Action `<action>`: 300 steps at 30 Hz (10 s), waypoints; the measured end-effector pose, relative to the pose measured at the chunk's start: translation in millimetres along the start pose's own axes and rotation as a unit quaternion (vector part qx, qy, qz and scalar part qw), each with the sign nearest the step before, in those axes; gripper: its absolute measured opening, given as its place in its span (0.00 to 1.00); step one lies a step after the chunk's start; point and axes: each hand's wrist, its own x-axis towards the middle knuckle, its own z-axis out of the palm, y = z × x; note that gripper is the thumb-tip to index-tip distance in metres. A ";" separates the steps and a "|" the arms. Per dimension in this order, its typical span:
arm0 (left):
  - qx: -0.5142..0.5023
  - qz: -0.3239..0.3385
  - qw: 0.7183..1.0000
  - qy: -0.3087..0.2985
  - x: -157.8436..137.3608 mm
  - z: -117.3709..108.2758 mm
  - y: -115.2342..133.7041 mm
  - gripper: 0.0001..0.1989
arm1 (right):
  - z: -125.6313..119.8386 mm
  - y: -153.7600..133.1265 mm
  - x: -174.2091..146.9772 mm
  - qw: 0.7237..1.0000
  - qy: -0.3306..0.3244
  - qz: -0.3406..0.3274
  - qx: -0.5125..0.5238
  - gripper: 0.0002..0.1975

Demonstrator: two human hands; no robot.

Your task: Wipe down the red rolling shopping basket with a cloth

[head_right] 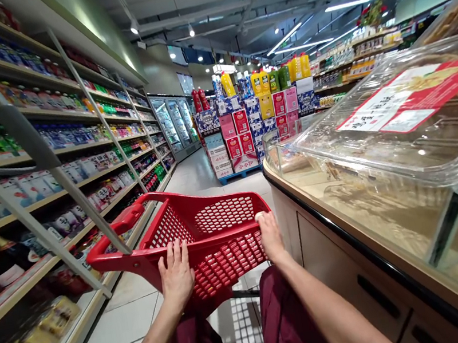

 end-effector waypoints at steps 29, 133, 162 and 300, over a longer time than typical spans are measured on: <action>0.010 -0.002 1.000 0.003 2.0 1.1 4.9 0.31 | 9.6 -4.0 -6.3 0.993 0.010 -0.105 0.047 0.31; -0.082 -0.102 0.982 0.138 -13.7 -22.5 -113.6 0.30 | 15.5 -200.4 19.4 0.902 -0.014 -0.358 0.243 0.27; -0.075 -0.092 0.988 0.102 -16.5 -28.5 -116.8 0.30 | -23.0 -286.9 122.5 0.814 -0.017 -0.552 0.182 0.25; -0.031 0.062 0.997 -0.031 12.2 4.1 1.9 0.34 | 34.2 -42.2 -30.8 0.936 -0.030 -0.335 0.104 0.24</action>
